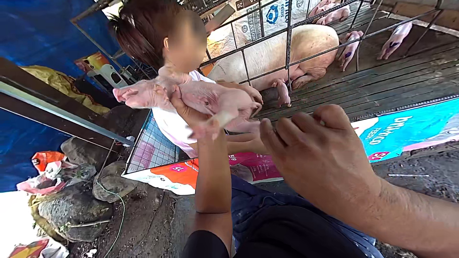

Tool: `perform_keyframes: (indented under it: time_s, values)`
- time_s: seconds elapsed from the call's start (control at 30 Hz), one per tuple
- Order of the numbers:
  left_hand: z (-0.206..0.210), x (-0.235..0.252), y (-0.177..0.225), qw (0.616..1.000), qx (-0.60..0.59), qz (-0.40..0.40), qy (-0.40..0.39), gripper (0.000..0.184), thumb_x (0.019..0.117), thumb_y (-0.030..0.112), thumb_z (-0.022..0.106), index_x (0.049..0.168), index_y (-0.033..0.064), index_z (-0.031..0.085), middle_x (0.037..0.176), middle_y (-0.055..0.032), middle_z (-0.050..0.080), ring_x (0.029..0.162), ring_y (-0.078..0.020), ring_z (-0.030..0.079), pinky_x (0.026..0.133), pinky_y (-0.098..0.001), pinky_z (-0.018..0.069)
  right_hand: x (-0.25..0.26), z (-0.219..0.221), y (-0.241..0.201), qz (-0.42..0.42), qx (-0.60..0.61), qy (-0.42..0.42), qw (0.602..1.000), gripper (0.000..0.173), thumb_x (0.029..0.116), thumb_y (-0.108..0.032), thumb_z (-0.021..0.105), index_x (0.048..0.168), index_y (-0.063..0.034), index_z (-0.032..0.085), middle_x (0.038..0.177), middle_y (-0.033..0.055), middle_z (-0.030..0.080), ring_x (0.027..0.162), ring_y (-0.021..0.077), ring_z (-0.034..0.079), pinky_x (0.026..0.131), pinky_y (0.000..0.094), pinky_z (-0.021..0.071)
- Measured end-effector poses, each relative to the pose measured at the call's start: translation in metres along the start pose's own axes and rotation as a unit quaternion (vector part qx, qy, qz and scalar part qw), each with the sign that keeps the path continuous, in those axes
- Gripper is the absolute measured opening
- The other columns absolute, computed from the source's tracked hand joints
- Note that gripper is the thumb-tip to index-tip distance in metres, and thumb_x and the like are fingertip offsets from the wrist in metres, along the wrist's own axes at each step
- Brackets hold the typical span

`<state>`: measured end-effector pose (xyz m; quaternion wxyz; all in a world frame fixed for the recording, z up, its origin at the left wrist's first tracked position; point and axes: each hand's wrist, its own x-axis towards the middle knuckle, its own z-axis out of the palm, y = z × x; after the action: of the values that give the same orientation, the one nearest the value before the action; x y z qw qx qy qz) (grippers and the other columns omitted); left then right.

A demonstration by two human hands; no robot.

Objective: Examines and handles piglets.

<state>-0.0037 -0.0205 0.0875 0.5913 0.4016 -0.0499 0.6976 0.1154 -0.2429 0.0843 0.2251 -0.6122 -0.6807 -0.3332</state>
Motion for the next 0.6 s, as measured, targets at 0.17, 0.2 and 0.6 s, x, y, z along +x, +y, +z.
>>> perform_keyframes:
  time_s: [0.17, 0.2, 0.6]
  values:
    - [0.028, -0.014, -0.008, 0.992, 0.071, 0.059, 0.082, 0.027, 0.1100, 0.022, 0.030, 0.099, 0.0135, 0.052, 0.081, -0.0005, 0.061, 0.079, -0.0095, 0.065, 0.074, -0.0303, 0.0580, 0.009, 0.007, -0.004, -0.020, 0.050, -0.014, 0.998, 0.022, 0.1005, -0.004, 0.046, 0.094, -0.0021, 0.066, 0.084, 0.0112, 0.055, 0.073, 0.0270, 0.055, 0.062, 0.0406, 0.0356]
    - [0.029, -0.015, -0.010, 0.991, 0.078, 0.066, 0.092, 0.023, 0.1096, 0.021, 0.032, 0.101, 0.0130, 0.052, 0.083, -0.0015, 0.061, 0.081, -0.0106, 0.065, 0.076, -0.0317, 0.0583, 0.011, 0.008, -0.003, -0.023, 0.064, -0.004, 0.998, 0.021, 0.0996, -0.005, 0.047, 0.090, -0.0025, 0.065, 0.083, 0.0109, 0.055, 0.072, 0.0268, 0.056, 0.060, 0.0397, 0.0360]
    - [0.020, -0.028, -0.004, 0.990, 0.084, 0.045, 0.102, 0.019, 0.1096, 0.022, 0.034, 0.107, 0.0127, 0.050, 0.092, -0.0026, 0.060, 0.086, -0.0115, 0.064, 0.079, -0.0327, 0.0578, 0.011, -0.004, 0.013, 0.004, 0.158, -0.134, 0.978, 0.048, 0.0875, -0.007, 0.065, 0.135, -0.0123, 0.065, 0.078, 0.0064, 0.065, 0.066, 0.0252, 0.065, 0.049, 0.0370, 0.0466]
